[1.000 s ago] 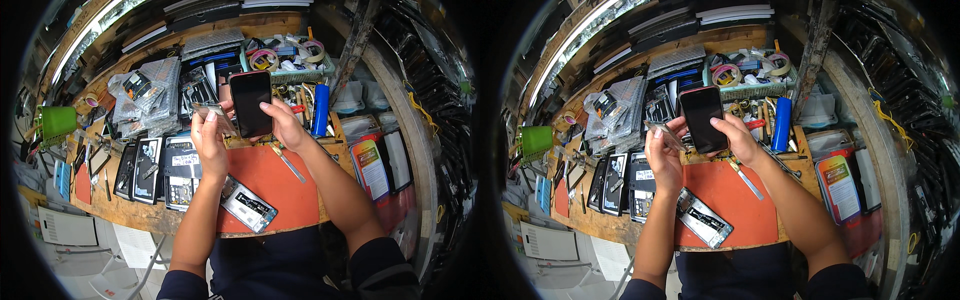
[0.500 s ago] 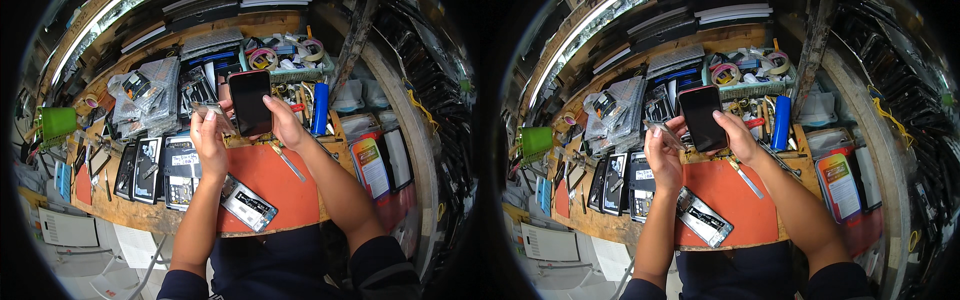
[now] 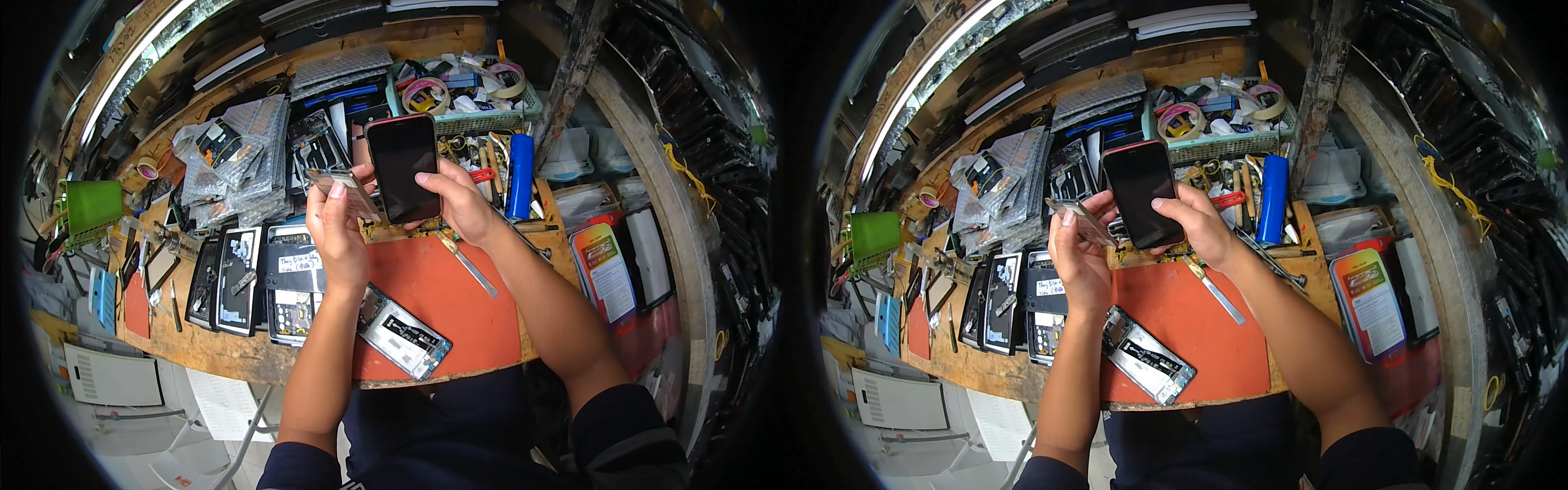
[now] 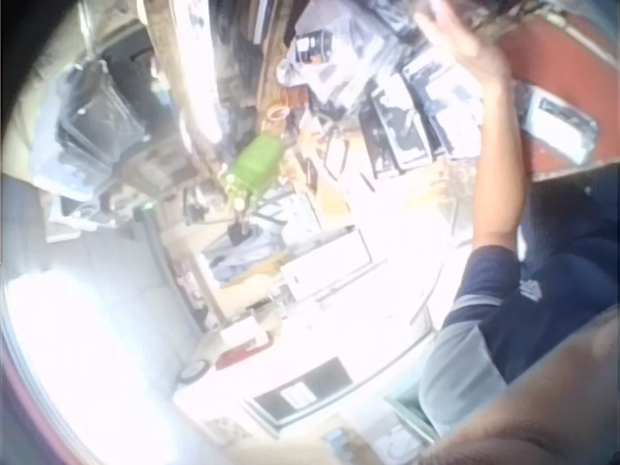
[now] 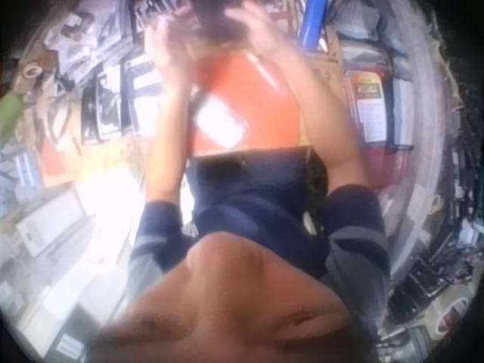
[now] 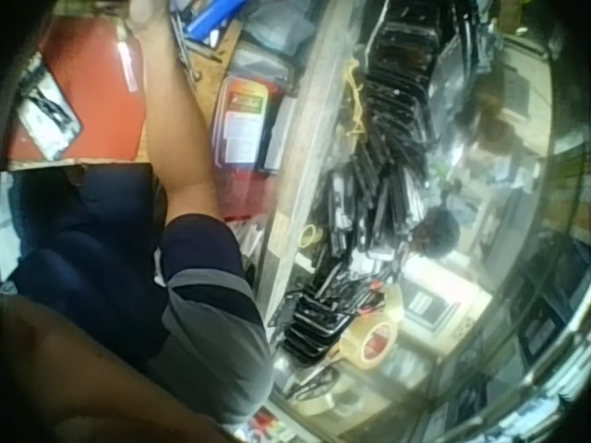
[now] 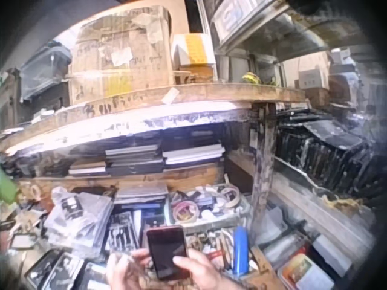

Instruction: The person sorts through multiple sealed plastic bags containing electronic components, then picks up a smartphone and a battery, holding them together to compare fit. The person does not open the phone or install the battery during the clip.

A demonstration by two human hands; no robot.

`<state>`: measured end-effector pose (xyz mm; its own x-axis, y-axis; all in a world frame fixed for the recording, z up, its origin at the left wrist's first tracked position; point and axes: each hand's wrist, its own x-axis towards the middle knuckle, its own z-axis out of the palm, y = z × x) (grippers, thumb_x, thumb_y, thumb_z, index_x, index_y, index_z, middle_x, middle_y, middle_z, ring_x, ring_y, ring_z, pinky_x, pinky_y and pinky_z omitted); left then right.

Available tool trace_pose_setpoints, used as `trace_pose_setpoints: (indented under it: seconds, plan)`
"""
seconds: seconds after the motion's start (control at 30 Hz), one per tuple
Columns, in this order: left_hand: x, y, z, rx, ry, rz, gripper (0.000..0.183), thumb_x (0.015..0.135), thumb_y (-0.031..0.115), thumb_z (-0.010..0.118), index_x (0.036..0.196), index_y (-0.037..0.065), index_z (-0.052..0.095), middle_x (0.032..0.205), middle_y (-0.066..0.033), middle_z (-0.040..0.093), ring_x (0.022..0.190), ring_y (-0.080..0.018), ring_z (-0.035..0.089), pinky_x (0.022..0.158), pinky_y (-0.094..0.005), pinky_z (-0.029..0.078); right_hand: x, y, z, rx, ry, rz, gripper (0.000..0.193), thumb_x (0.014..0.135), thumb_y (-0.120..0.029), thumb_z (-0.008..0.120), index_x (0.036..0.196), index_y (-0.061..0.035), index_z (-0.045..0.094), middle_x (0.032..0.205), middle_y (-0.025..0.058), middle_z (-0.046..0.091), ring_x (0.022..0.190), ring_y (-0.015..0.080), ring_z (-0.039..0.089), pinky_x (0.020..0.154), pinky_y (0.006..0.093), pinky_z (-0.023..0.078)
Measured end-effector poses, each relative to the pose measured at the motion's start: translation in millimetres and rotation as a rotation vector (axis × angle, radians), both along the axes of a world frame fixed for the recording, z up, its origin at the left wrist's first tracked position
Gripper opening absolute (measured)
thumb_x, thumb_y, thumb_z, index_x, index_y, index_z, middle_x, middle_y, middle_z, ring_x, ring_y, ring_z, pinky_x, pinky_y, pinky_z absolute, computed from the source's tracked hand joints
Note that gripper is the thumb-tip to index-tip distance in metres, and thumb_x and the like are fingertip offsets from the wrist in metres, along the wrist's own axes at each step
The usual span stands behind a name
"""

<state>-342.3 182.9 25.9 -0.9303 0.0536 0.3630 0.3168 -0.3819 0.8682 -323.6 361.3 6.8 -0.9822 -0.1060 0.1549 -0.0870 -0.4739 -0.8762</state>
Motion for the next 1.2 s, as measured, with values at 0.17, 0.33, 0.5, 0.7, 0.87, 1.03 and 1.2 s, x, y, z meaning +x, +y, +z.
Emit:
trace_pose_setpoints:
  seconds: [0.17,0.33,0.5,0.7,0.87,1.03,1.2]
  plan:
    - [0.7,0.1,-0.3,0.006,-0.014,-0.001,0.039,0.103,0.034,0.047,0.116,-0.002,0.056,0.120,-0.0239,0.068,0.106,-0.0269,0.068,0.100,-0.0392,0.052,0.5,0.4,1.0,-0.005,0.007,0.004,0.037,0.102,-0.026,0.051,0.126,0.0009,0.058,0.103,0.0103,0.071,0.082,0.0166,0.072,0.063,0.0305,0.062]
    - [1.2,0.7,0.7,0.004,-0.013,-0.001,0.040,0.103,0.034,0.047,0.116,-0.002,0.056,0.120,-0.0237,0.068,0.105,-0.0267,0.068,0.100,-0.0390,0.052,-1.6,0.6,0.3,-0.047,-0.003,0.034,0.038,0.103,-0.028,0.050,0.127,0.0010,0.057,0.105,0.0107,0.071,0.083,0.0162,0.072,0.063,0.0307,0.062]
    - [1.4,1.9,1.9,0.006,-0.002,-0.002,0.039,0.103,0.033,0.047,0.116,-0.003,0.056,0.121,-0.0238,0.068,0.105,-0.0262,0.068,0.100,-0.0388,0.052,-1.3,2.1,1.1,-0.022,-0.011,0.026,0.035,0.103,-0.027,0.052,0.125,-0.0009,0.058,0.105,0.0097,0.070,0.084,0.0158,0.072,0.063,0.0311,0.062]
    - [1.3,0.4,-0.2,0.005,-0.003,-0.010,0.040,0.103,0.033,0.046,0.117,-0.003,0.056,0.122,-0.0241,0.067,0.105,-0.0264,0.068,0.100,-0.0386,0.052,-1.5,3.4,-4.4,0.090,0.001,-0.004,0.032,0.094,-0.006,0.059,0.125,0.0002,0.056,0.104,0.0073,0.067,0.087,0.0164,0.071,0.065,0.0322,0.064]
    - [1.5,2.2,2.5,-0.011,0.005,0.000,0.039,0.103,0.033,0.047,0.117,-0.003,0.056,0.122,-0.0241,0.067,0.106,-0.0271,0.068,0.101,-0.0385,0.052,0.5,4.4,0.7,0.134,-0.020,-0.001,0.035,0.090,-0.001,0.060,0.124,0.0006,0.053,0.109,0.0097,0.066,0.092,0.0200,0.071,0.071,0.0362,0.065]
    - [0.8,0.7,2.4,-0.016,0.004,0.002,0.040,0.104,0.033,0.046,0.117,-0.003,0.056,0.121,-0.0238,0.067,0.106,-0.0264,0.068,0.100,-0.0384,0.052,-0.9,3.8,-2.8,0.109,-0.008,0.003,0.037,0.090,0.003,0.059,0.127,0.0011,0.054,0.106,0.0073,0.066,0.089,0.0173,0.071,0.069,0.0332,0.065]
    - [3.0,1.6,3.7,-0.003,-0.013,-0.015,0.040,0.104,0.033,0.046,0.118,-0.003,0.055,0.121,-0.0238,0.067,0.105,-0.0260,0.068,0.099,-0.0384,0.052,2.6,3.6,2.3,0.140,-0.018,0.005,0.040,0.089,0.001,0.059,0.128,0.0008,0.052,0.111,0.0094,0.066,0.094,0.0189,0.071,0.072,0.0361,0.066]
